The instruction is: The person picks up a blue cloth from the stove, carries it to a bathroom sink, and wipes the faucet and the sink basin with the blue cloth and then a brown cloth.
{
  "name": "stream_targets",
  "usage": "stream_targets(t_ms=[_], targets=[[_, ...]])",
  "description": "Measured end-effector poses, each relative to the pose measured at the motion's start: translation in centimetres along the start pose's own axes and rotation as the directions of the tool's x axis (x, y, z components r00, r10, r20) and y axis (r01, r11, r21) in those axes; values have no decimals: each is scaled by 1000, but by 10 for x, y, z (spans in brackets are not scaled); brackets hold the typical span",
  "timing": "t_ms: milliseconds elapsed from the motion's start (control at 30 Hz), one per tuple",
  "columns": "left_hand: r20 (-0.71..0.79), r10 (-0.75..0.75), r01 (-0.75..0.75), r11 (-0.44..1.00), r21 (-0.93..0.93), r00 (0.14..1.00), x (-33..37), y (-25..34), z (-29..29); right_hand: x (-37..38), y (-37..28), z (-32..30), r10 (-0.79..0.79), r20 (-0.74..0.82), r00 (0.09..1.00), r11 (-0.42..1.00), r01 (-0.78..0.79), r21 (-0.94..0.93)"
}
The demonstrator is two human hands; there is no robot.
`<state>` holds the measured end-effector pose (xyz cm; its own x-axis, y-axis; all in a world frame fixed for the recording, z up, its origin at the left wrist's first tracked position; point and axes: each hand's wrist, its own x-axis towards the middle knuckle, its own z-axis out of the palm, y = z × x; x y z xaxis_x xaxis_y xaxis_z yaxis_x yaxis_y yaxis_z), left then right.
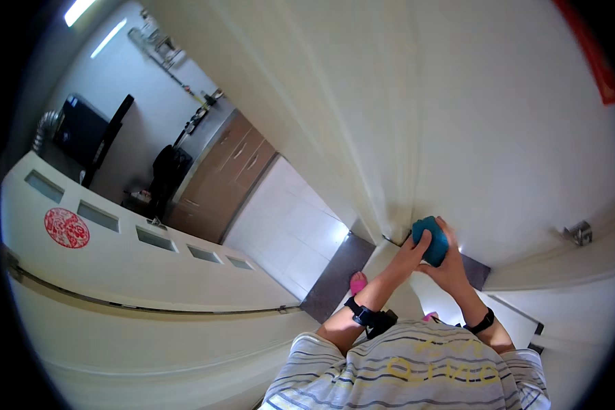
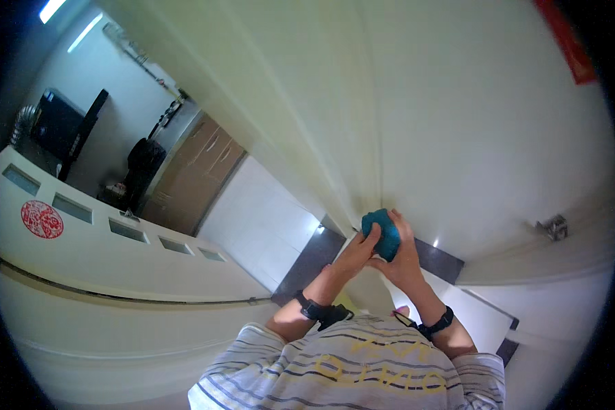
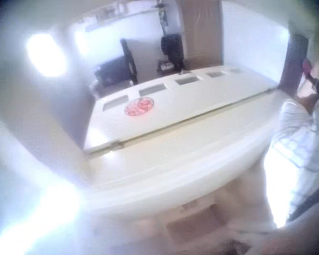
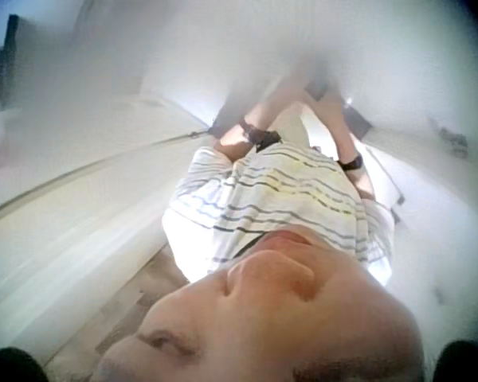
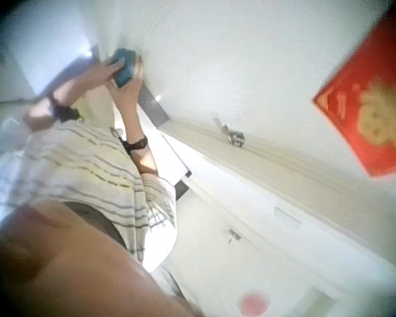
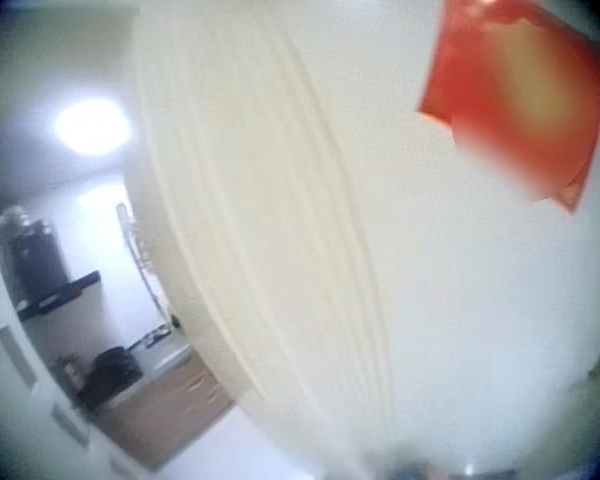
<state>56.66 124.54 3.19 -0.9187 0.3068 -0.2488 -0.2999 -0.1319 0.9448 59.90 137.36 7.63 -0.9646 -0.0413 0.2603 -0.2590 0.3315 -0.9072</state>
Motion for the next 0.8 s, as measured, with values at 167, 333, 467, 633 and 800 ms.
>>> stream_targets(t_ms=[167,333,467,633,800], targets=[[239,12,-20,999,33,971,1,66,-129,80,-13,97,-104,-74,992,992,109,66],[163,381,-382,924,-25,910,12,151,-287,154,-86,179,-457,-69,887,887,448,-107],[-165,416,-408,910,77,894,29,198,-392,204,-124,229,-650,-89,755,755,629,-186],[-308,500,-493,864,105,809,68,238,-461,236,-147,246,-788,-57,613,587,719,-371],[-302,522,-520,849,93,798,110,259,-491,236,-135,249,-866,-38,498,422,688,-591]])
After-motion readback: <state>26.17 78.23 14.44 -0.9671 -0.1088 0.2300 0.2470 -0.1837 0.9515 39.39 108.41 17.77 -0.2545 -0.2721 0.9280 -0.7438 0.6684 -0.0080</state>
